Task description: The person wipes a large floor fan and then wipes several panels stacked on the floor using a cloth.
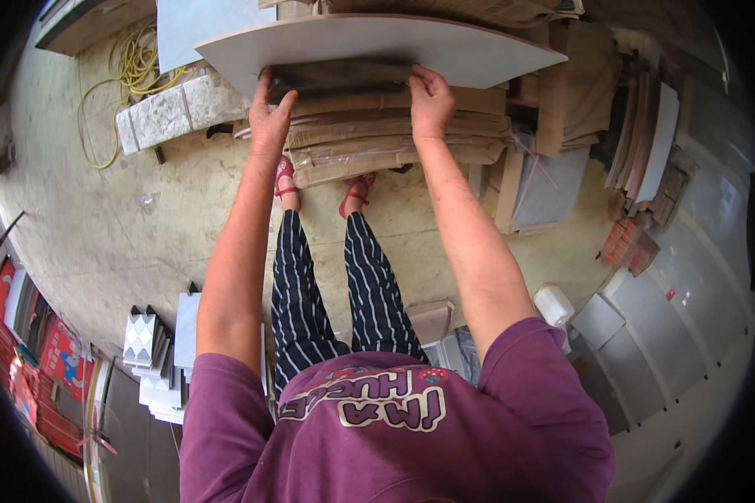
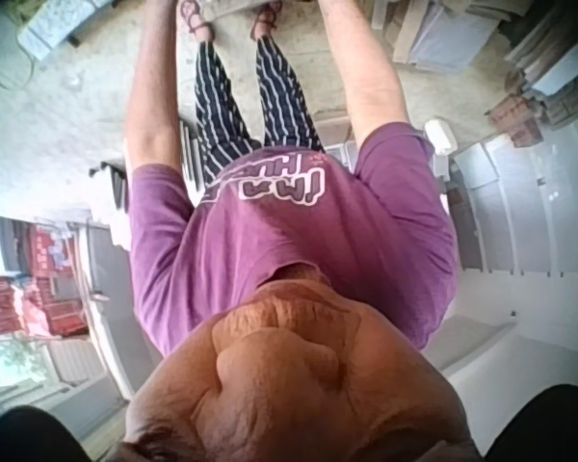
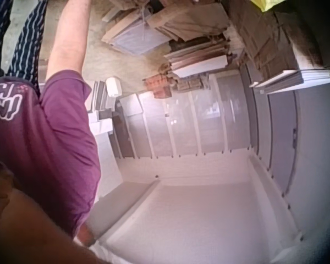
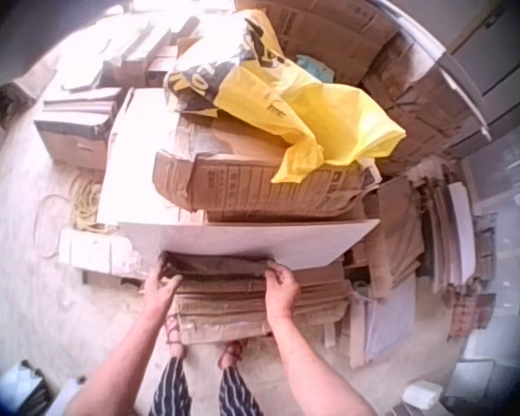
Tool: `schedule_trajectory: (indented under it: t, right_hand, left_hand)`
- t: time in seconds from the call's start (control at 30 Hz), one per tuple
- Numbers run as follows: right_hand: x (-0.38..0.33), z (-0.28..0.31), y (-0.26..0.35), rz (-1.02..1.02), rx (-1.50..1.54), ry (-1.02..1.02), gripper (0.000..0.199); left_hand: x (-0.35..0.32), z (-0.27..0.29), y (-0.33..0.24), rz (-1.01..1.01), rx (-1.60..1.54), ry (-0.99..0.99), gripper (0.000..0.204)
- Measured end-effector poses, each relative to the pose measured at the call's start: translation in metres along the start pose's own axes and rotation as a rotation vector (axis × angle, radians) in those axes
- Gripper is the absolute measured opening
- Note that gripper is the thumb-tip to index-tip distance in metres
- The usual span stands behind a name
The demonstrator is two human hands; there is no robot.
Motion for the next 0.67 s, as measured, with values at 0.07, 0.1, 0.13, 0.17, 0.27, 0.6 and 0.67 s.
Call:
schedule_trajectory:
  t: [0.07,0.1,0.13,0.17,0.27,0.6,0.67]
  right_hand:
    - [0.001,0.005,-0.007,-0.061,0.098,-0.006,0.014]
    - [0.001,0.006,-0.01,-0.05,0.079,-0.001,0.015]
    - [-0.001,0.008,-0.014,-0.037,0.061,0.007,0.015]
    - [-0.003,0.009,-0.017,-0.024,0.043,0.014,0.015]
    - [-0.017,0.015,-0.033,-0.057,-0.19,0.073,0.018]
    - [-0.027,0.024,-0.094,-0.173,-0.409,0.27,0.044]
    - [-0.024,0.024,-0.102,-0.183,-0.445,0.278,0.05]
  left_hand:
    - [-0.007,0.001,-0.01,-0.067,-0.035,0.011,0.065]
    - [-0.012,0.002,-0.015,-0.101,-0.052,0.017,0.064]
    - [-0.017,0.005,-0.015,-0.085,-0.024,0.011,0.063]
    - [-0.021,0.008,-0.009,-0.044,0.027,0.03,0.063]
    - [-0.032,0.016,0.026,0.072,0.096,0.094,0.062]
    - [-0.023,0.012,0.088,0.244,0.205,0.171,0.067]
    - [-0.024,0.01,0.094,0.261,0.213,0.164,0.07]
Point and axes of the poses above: each hand's wrist, its own x-axis towards the middle knuckle, its own z-axis out of the back of the hand, y = z × x, the point moved 2 cm from there along x, towards the middle knuckle, and after that the axes turned 14 degrees about -y, right-handed, at the moved point
